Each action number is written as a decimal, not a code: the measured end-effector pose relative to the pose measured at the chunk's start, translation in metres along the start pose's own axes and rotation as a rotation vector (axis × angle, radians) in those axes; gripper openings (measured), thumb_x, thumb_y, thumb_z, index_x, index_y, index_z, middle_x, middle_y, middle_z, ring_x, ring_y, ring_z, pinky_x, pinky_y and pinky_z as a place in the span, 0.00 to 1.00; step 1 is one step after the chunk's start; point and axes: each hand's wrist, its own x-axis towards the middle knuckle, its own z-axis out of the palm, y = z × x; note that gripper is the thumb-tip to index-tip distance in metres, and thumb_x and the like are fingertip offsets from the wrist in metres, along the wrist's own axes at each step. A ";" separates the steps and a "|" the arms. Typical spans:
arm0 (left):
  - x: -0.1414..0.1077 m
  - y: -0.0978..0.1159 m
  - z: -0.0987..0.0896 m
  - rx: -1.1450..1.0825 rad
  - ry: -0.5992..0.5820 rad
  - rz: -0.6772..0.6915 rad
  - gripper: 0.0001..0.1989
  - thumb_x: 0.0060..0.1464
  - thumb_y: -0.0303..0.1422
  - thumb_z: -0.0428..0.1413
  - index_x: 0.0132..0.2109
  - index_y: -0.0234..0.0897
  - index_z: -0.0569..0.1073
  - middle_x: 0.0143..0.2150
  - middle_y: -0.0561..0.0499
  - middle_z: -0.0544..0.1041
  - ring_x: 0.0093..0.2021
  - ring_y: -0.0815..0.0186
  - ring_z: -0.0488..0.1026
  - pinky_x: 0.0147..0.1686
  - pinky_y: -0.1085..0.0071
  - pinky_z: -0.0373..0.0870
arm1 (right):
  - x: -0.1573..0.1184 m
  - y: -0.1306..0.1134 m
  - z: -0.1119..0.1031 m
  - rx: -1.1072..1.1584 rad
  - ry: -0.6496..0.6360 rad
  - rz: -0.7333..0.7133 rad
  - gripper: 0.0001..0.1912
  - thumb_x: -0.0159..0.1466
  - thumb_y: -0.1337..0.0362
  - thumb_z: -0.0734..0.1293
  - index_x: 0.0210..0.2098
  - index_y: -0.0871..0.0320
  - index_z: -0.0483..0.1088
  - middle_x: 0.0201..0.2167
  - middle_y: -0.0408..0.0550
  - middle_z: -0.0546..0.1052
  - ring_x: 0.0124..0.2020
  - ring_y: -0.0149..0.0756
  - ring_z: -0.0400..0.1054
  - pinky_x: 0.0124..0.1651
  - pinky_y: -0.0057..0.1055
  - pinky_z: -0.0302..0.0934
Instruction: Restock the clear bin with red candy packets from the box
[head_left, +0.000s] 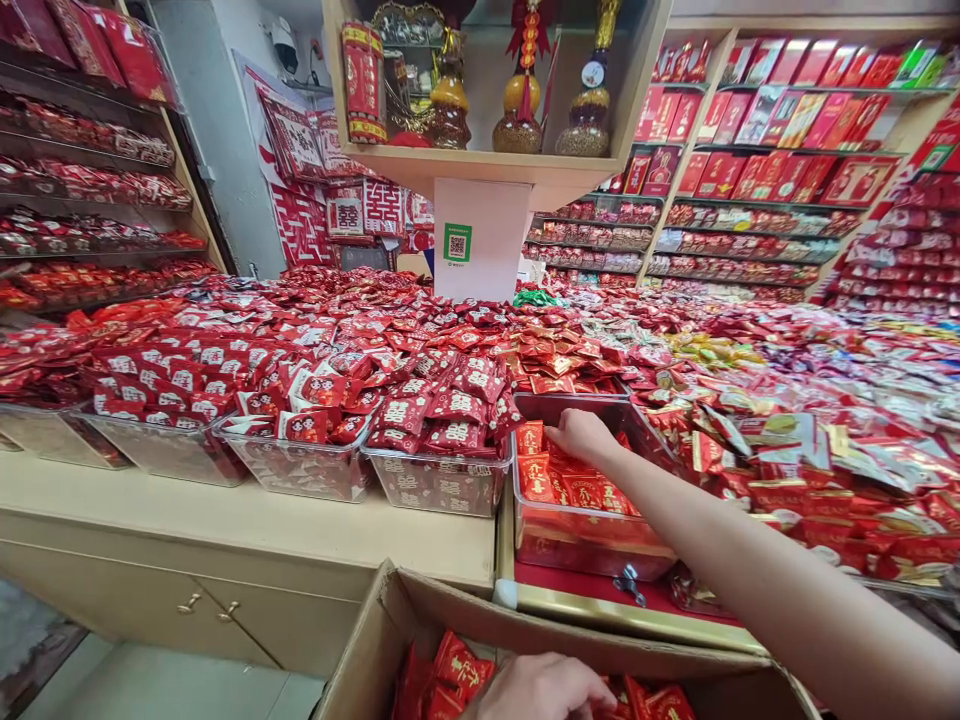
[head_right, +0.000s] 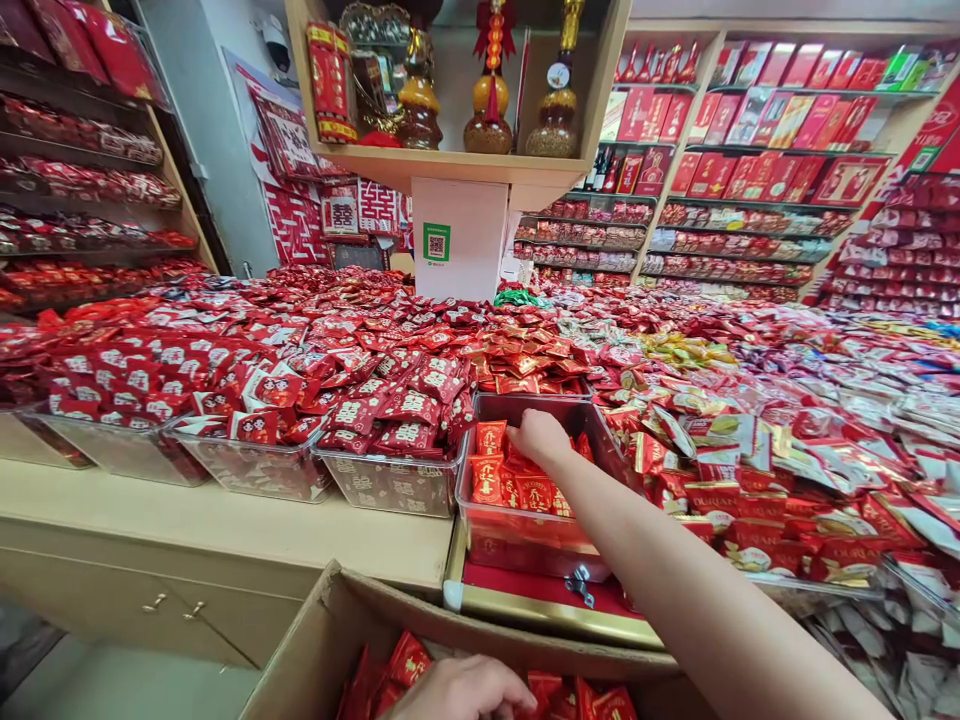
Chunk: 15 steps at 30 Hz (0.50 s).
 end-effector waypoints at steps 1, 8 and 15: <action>0.000 0.000 0.000 0.018 -0.005 0.007 0.14 0.45 0.30 0.55 0.43 0.41 0.72 0.29 0.50 0.77 0.28 0.67 0.69 0.26 0.77 0.64 | -0.001 0.001 -0.001 0.019 -0.011 -0.003 0.15 0.55 0.58 0.58 0.30 0.62 0.70 0.31 0.55 0.75 0.34 0.40 0.68 0.33 0.29 0.57; -0.001 0.002 -0.001 0.095 -0.042 -0.003 0.13 0.45 0.31 0.55 0.41 0.37 0.73 0.30 0.47 0.77 0.29 0.65 0.71 0.28 0.76 0.65 | -0.011 0.001 -0.011 0.087 0.061 -0.080 0.09 0.54 0.65 0.60 0.28 0.61 0.70 0.29 0.51 0.75 0.32 0.35 0.67 0.32 0.26 0.55; 0.002 -0.014 0.010 0.139 -0.086 0.042 0.09 0.48 0.31 0.54 0.39 0.40 0.74 0.32 0.48 0.77 0.32 0.66 0.72 0.32 0.77 0.66 | -0.006 -0.005 -0.007 0.135 0.040 -0.579 0.10 0.55 0.64 0.62 0.35 0.58 0.72 0.40 0.47 0.73 0.42 0.35 0.63 0.48 0.30 0.49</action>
